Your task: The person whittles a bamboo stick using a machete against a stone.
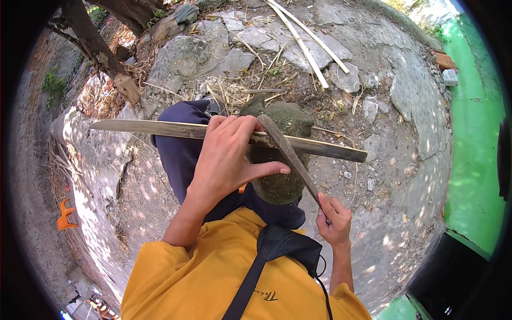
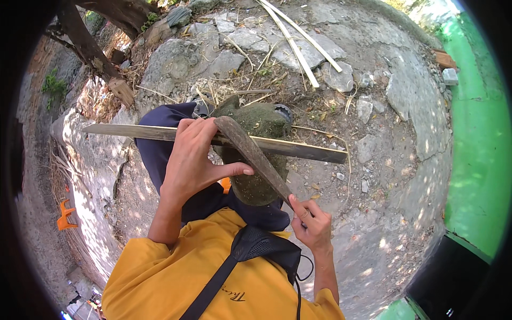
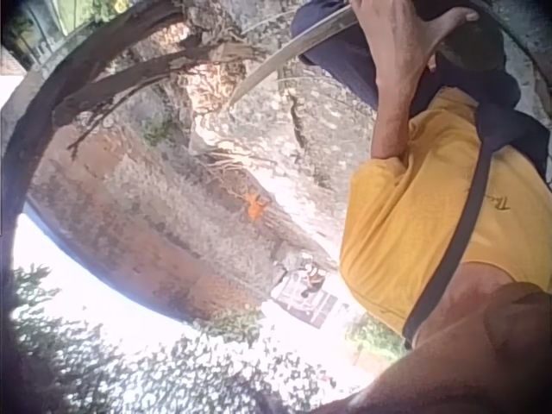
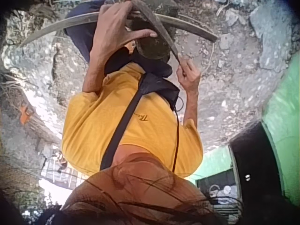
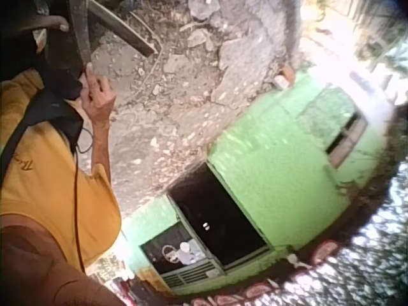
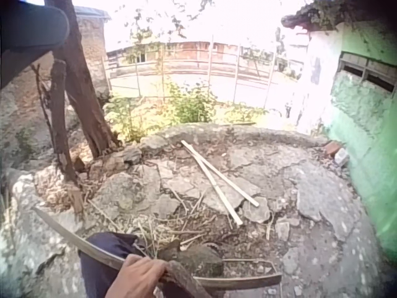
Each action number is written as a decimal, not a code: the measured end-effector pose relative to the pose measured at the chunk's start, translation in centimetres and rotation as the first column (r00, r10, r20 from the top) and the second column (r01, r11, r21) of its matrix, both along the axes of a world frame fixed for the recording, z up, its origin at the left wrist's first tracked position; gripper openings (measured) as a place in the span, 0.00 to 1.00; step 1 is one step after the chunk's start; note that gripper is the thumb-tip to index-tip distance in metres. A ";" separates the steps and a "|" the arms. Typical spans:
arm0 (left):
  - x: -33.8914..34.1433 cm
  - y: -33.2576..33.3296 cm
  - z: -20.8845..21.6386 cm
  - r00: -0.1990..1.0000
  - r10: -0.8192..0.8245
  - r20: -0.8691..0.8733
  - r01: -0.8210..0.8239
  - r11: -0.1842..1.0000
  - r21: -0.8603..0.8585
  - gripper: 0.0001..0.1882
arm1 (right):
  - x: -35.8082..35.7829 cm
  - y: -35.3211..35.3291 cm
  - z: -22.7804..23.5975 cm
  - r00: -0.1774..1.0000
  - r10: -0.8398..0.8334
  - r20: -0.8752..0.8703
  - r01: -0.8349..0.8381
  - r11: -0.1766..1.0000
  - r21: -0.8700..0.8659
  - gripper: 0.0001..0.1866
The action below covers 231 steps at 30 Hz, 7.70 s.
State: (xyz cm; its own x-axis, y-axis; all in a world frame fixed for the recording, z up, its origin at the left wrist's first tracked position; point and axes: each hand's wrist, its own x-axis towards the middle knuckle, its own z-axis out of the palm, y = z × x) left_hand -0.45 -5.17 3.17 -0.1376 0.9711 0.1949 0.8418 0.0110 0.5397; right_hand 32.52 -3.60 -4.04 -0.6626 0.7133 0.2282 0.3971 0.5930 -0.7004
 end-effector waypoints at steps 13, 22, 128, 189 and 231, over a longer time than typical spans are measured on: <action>-0.1 0.1 0.0 1.000 -0.023 0.003 0.023 1.000 0.009 0.39 | -0.6 -1.3 0.5 0.999 -0.039 0.039 0.041 0.998 -0.056 0.38; -0.1 0.1 0.6 1.000 -0.016 0.023 0.016 1.000 -0.003 0.36 | -0.9 -1.4 -0.3 0.994 -0.100 0.048 0.103 0.993 -0.064 0.42; 2.4 1.7 -0.5 0.956 0.192 -0.223 -0.197 0.980 -0.003 0.35 | -0.7 -0.3 -1.0 0.957 -0.243 -0.159 0.229 0.968 -0.103 0.31; 1.8 1.2 0.0 0.977 0.141 -0.157 -0.137 0.990 0.040 0.45 | -1.3 0.5 2.9 0.983 -0.155 -0.096 0.029 0.653 -0.757 0.32; 2.0 1.1 0.0 0.985 0.118 -0.125 -0.116 0.993 0.025 0.44 | -4.9 3.5 2.4 0.899 -0.252 -0.357 -0.204 0.480 -0.853 0.37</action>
State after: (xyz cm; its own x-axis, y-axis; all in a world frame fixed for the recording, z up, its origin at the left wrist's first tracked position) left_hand 1.59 -4.08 3.22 -0.2232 0.9461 0.2346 0.8968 0.1049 0.4299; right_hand 27.66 -0.14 -1.69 -0.6535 0.7010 -0.2854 -0.0344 -0.4042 -0.9140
